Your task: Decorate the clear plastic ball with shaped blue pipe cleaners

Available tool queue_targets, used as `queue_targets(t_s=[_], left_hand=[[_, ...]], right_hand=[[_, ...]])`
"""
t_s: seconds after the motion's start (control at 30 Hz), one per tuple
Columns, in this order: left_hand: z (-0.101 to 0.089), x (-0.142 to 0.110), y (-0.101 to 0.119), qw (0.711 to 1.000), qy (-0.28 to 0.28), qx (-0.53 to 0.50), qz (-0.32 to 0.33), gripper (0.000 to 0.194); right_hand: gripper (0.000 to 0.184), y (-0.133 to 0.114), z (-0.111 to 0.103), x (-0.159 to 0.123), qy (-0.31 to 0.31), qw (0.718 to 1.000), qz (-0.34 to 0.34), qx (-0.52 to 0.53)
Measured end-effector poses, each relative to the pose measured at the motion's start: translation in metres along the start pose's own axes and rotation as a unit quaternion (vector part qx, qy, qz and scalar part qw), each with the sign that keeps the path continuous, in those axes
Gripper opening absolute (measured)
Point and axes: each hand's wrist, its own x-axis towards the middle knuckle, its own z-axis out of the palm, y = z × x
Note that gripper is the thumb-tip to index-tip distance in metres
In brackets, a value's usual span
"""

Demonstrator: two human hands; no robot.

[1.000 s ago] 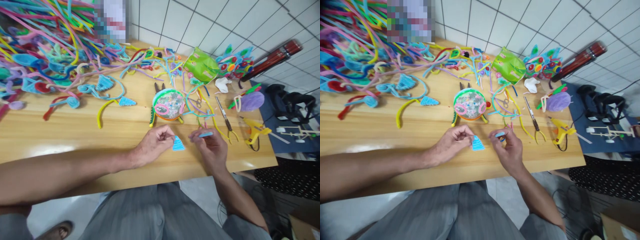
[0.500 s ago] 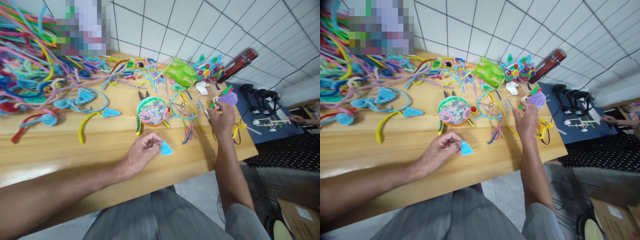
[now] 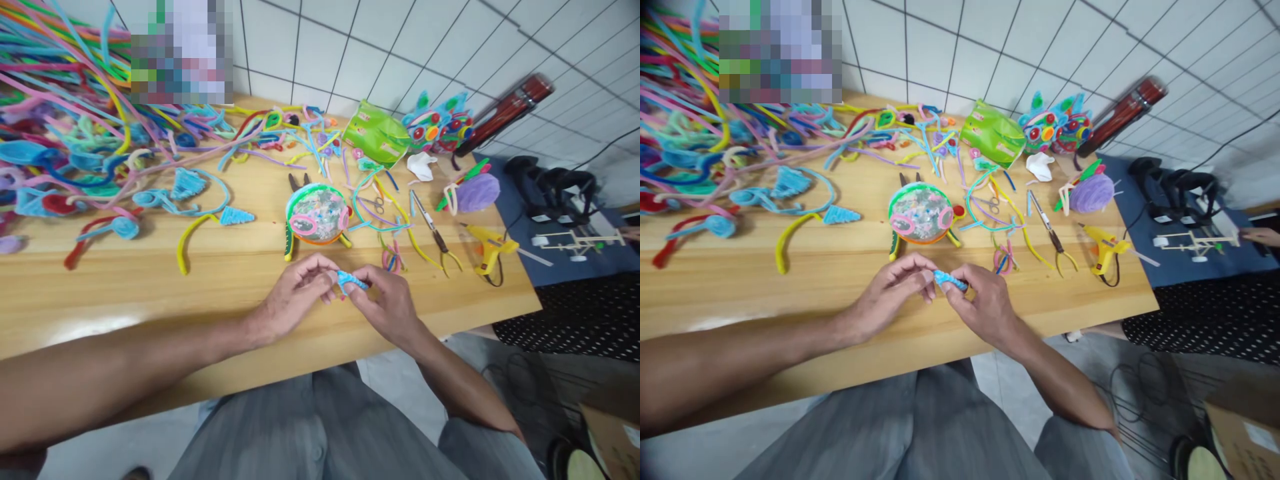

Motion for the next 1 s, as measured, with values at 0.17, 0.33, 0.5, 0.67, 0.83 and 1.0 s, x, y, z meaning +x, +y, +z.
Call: queue_targets(t_s=[0.17, 0.33, 0.5, 0.67, 0.83, 1.0], left_hand=[[-0.001, 0.002, -0.003, 1.000, 0.001, 0.009, 0.006, 0.029], [-0.001, 0.001, -0.003, 0.996, 0.001, 0.082, 0.028, 0.026], [-0.006, 0.000, -0.007, 0.961, 0.025, 0.254, 0.106, 0.016], [-0.014, -0.001, -0.013, 0.827, -0.043, 0.498, 0.257, 0.021], [-0.012, -0.007, -0.015, 0.690, -0.088, 0.667, 0.266, 0.038], [-0.009, -0.009, -0.021, 0.630, -0.090, 0.726, 0.259, 0.040]], right_hand=[[0.010, -0.003, 0.002, 0.000, 0.004, 1.000, 0.004, 0.011], [0.004, 0.005, 0.009, -0.005, 0.023, 0.993, 0.038, 0.112], [0.007, 0.023, 0.010, -0.010, 0.118, 0.987, -0.091, -0.062], [0.013, 0.032, 0.011, -0.016, 0.103, 0.938, -0.199, -0.263], [0.011, 0.032, 0.014, -0.019, 0.052, 0.948, -0.213, -0.229], [0.014, 0.034, 0.012, -0.024, 0.030, 0.968, -0.196, -0.154]])
